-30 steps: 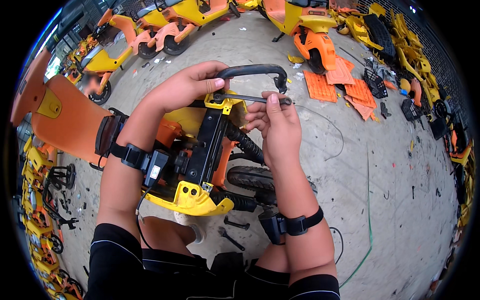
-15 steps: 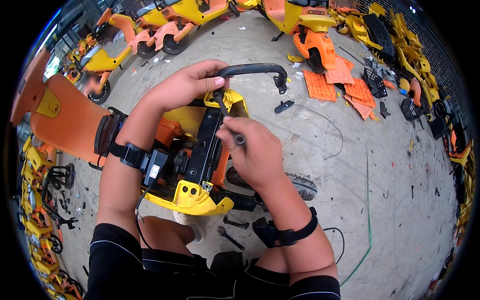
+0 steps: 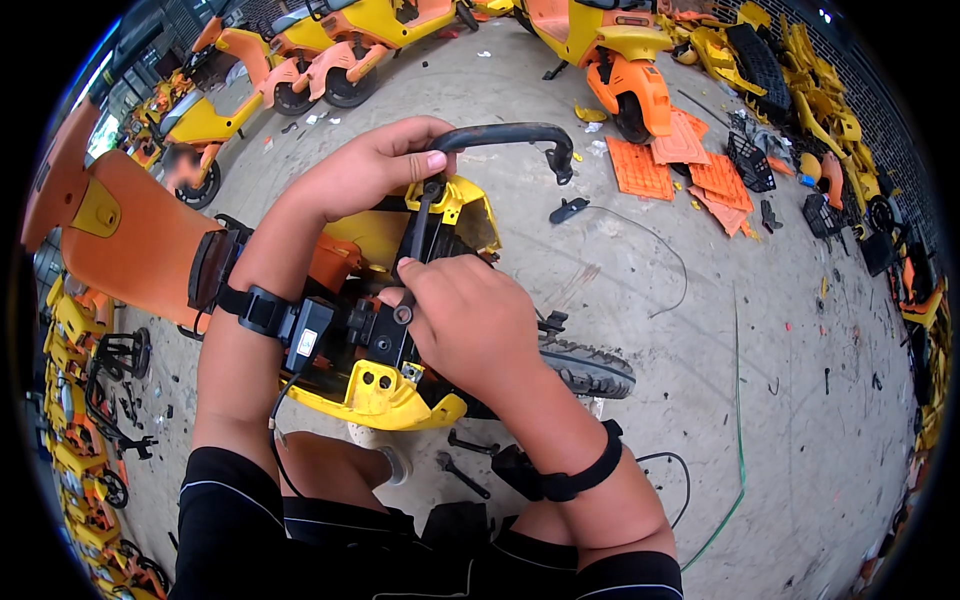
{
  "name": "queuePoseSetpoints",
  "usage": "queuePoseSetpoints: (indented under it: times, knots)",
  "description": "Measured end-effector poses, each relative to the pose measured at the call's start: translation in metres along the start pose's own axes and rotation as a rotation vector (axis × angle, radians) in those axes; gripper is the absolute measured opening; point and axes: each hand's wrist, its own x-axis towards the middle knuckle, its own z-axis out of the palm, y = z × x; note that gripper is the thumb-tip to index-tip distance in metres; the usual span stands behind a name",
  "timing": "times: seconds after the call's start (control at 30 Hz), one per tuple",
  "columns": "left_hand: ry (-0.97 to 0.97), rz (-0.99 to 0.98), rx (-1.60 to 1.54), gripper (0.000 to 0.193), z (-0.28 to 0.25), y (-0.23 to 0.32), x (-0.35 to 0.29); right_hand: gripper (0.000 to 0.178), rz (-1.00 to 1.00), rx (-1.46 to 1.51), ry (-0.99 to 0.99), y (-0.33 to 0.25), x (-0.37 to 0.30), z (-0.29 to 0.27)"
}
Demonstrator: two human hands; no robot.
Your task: The person uses a T-handle wrench to tighten bolts on the handlebar stem of a yellow and orange electric scooter. The person repeatedly tightens the fasteners while holding the handlebar steady, working in a workshop environment filled with similar scooters.
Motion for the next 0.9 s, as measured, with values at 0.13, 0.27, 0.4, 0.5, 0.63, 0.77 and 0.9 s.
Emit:
queuePoseSetpoints:
  times: [0.13,0.27,0.4,0.5,0.63,0.77,0.9]
  knots:
    - [-0.005,0.021,0.033,0.032,-0.001,-0.001,0.001,0.018,0.09,0.095,0.103,0.011,-0.003,-0.006]
    - [0.011,0.023,0.102,0.032,-0.001,0.0,0.001,0.018,0.683,0.832,0.261,0.046,0.01,-0.021]
    - [0.006,0.013,0.03,0.032,0.0,0.001,0.0,0.025,1.105,1.43,0.428,0.077,0.021,-0.025]
    - [0.019,0.012,0.001,0.033,0.002,0.0,0.0,0.023,0.749,1.273,0.402,0.071,0.014,-0.022]
    - [0.011,-0.007,0.007,0.034,0.0,0.0,0.0,0.02,0.475,0.887,0.335,0.047,0.006,-0.02]
    - [0.025,-0.009,0.022,0.035,0.0,0.001,-0.001,0.025,0.292,0.335,0.243,0.027,-0.001,-0.015]
    - [0.01,-0.003,0.018,0.035,0.0,0.002,0.0,0.03,0.013,0.13,0.172,0.02,0.0,-0.009]
